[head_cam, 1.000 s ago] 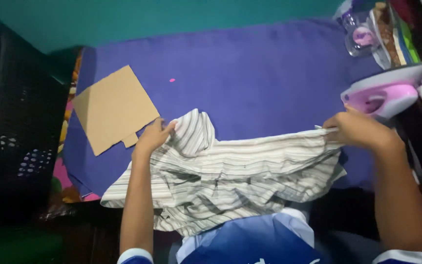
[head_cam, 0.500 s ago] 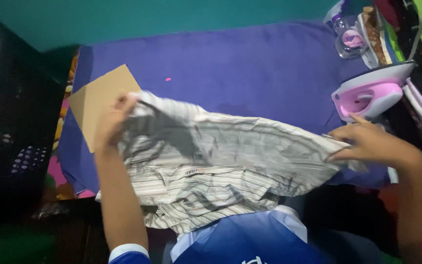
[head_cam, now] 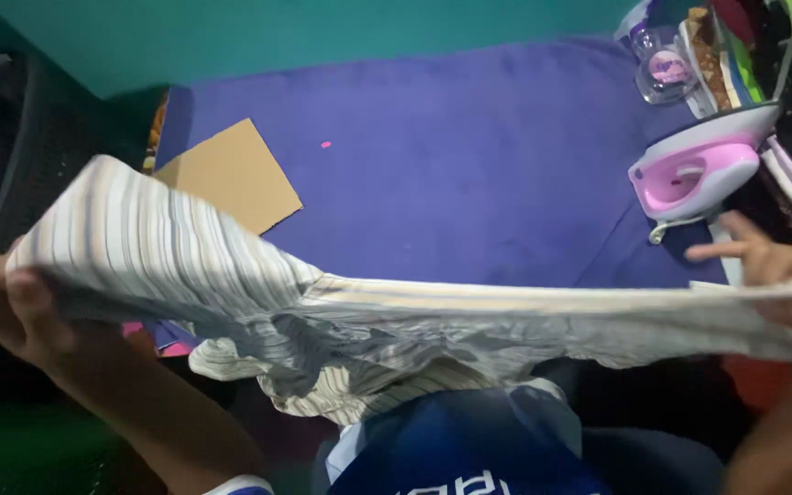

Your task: Ironing a striped shirt on a purple ironing board using a pink and white iron.

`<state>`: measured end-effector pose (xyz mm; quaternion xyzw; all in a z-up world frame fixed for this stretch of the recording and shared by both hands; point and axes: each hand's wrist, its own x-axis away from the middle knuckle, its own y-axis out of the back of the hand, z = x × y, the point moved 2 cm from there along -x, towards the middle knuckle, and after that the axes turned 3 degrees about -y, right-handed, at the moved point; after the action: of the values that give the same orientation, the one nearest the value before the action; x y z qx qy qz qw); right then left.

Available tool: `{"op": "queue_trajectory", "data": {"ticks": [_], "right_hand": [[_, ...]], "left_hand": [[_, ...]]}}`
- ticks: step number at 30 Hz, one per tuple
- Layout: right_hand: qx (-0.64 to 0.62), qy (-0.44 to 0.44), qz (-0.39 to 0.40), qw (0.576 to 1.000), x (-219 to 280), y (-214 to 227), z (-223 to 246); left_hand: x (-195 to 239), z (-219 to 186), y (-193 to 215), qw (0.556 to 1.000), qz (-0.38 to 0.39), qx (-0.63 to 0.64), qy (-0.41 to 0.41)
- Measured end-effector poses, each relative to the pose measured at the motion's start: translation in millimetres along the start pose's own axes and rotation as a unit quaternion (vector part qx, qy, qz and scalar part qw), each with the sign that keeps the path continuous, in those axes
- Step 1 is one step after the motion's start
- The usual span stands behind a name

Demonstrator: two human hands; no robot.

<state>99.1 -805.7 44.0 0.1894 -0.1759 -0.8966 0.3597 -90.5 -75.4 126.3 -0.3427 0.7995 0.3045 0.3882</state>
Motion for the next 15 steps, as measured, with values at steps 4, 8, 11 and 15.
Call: {"op": "queue_trajectory", "data": {"ticks": [4, 8, 11, 15], "right_hand": [[-0.445, -0.025, -0.159, 0.881, 54.3, 2.5, -82.3], [-0.434, -0.036, -0.196, 0.879, 12.7, -4.3, -51.1], [-0.114, -0.112, -0.244, 0.956, -55.2, -1.8, -4.2], [0.206, -0.130, -0.278, 0.929, -159.6, -0.9, -2.8]], "left_hand": [[9.9, 36.4, -8.1, 0.999, -0.022, 0.001, -0.039], [11.1, 70.6, -15.1, 0.997, -0.031, 0.007, -0.067], [-21.8, 77.7, -48.5, 0.995, -0.012, -0.039, -0.092], [-59.7, 116.8, -141.2, 0.978, 0.066, -0.173, -0.100]]}}
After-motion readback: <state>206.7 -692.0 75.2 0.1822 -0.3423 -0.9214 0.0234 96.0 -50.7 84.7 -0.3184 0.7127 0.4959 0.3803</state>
